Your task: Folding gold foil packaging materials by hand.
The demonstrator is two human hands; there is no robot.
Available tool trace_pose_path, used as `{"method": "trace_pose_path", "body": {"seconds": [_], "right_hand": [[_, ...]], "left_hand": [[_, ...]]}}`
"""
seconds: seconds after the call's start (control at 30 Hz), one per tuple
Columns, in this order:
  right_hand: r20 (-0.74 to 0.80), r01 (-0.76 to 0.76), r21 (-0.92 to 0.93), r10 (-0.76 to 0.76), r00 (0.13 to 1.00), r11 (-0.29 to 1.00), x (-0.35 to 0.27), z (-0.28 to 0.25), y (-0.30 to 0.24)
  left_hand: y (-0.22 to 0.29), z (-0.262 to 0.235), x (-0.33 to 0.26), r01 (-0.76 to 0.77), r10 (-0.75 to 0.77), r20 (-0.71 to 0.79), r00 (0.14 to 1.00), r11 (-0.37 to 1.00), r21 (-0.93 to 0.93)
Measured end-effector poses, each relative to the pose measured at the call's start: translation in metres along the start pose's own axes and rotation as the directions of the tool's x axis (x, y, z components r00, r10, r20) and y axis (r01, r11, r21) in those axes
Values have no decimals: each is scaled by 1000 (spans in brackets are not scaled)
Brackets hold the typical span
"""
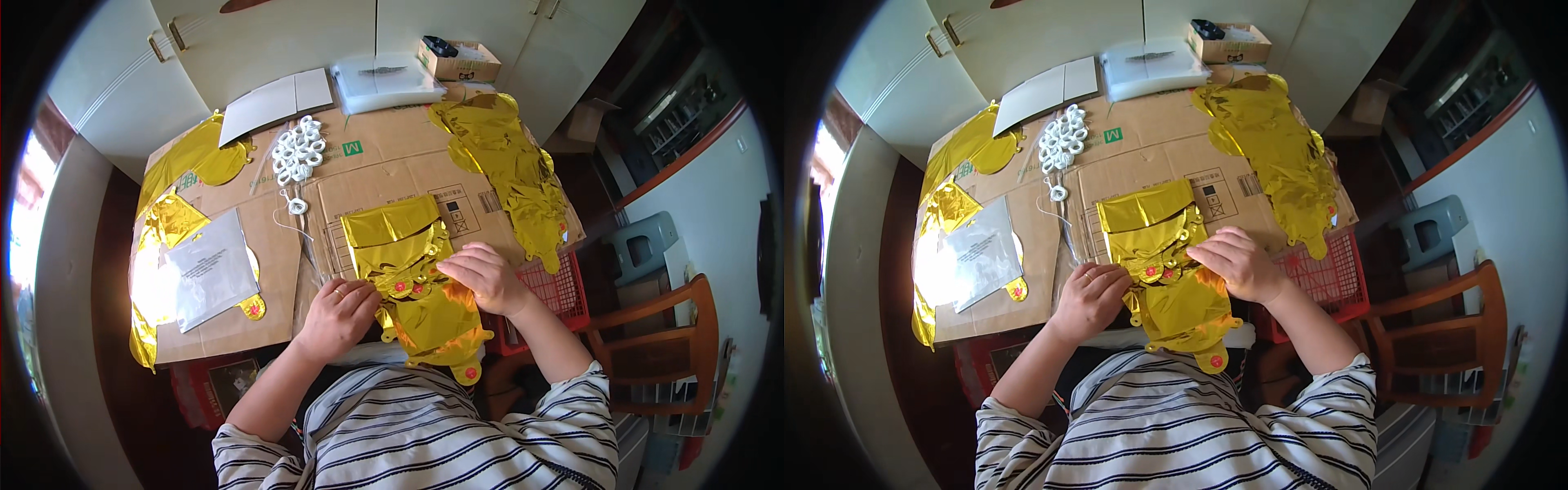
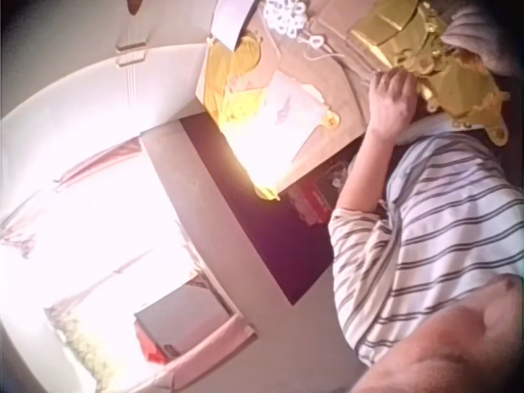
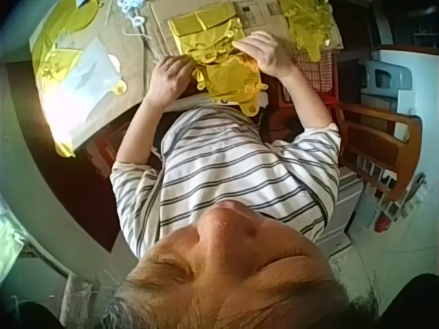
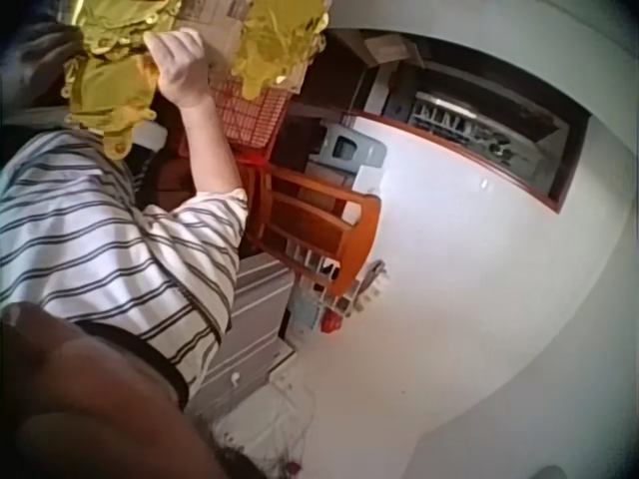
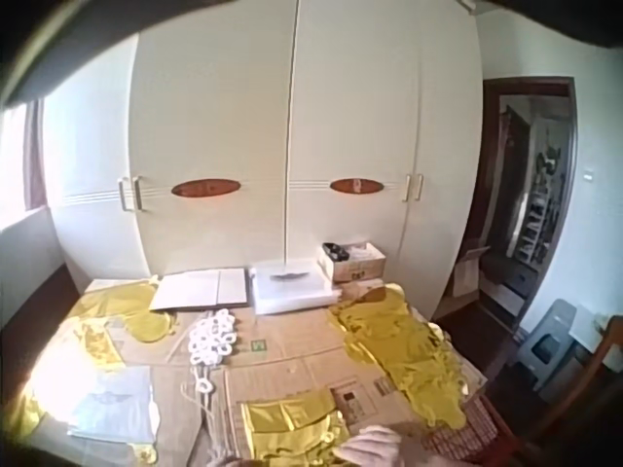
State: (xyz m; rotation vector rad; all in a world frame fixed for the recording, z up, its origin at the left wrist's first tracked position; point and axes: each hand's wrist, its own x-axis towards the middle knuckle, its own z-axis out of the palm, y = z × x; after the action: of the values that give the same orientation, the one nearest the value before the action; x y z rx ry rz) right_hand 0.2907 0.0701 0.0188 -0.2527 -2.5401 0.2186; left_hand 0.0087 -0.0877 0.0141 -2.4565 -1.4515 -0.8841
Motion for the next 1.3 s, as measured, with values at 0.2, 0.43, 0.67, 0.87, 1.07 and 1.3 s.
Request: {"method": "trace_pose_path", "body": {"seconds": [0.2, 0.43, 0.67, 0.87, 1.07, 1.3], "right_hand": [[62, 1, -72, 4, 998, 997, 12, -4, -4], [257, 67, -123, -33, 966, 990, 13, -7, 1], [239, -4, -47, 15, 971, 999, 18, -5, 3], [413, 9, -50, 13, 910, 999, 28, -11, -2], [436, -18, -9, 20, 900, 1000, 31, -12, 3], [450, -52, 33, 32, 893, 998, 35, -15, 5]], "left_hand": [[-11, -7, 8, -33, 36, 50, 998, 998, -53], [-15, -5, 8, -52, 53, 17, 998, 996, -71], [-18, -10, 15, 6, 2, 71, 997, 993, -114], [-21, -8, 13, -33, 38, 43, 998, 993, -113], [-22, -4, 12, -40, 42, 15, 999, 992, -116], [-10, -16, 37, -55, 57, 225, 973, 998, -14]]}}
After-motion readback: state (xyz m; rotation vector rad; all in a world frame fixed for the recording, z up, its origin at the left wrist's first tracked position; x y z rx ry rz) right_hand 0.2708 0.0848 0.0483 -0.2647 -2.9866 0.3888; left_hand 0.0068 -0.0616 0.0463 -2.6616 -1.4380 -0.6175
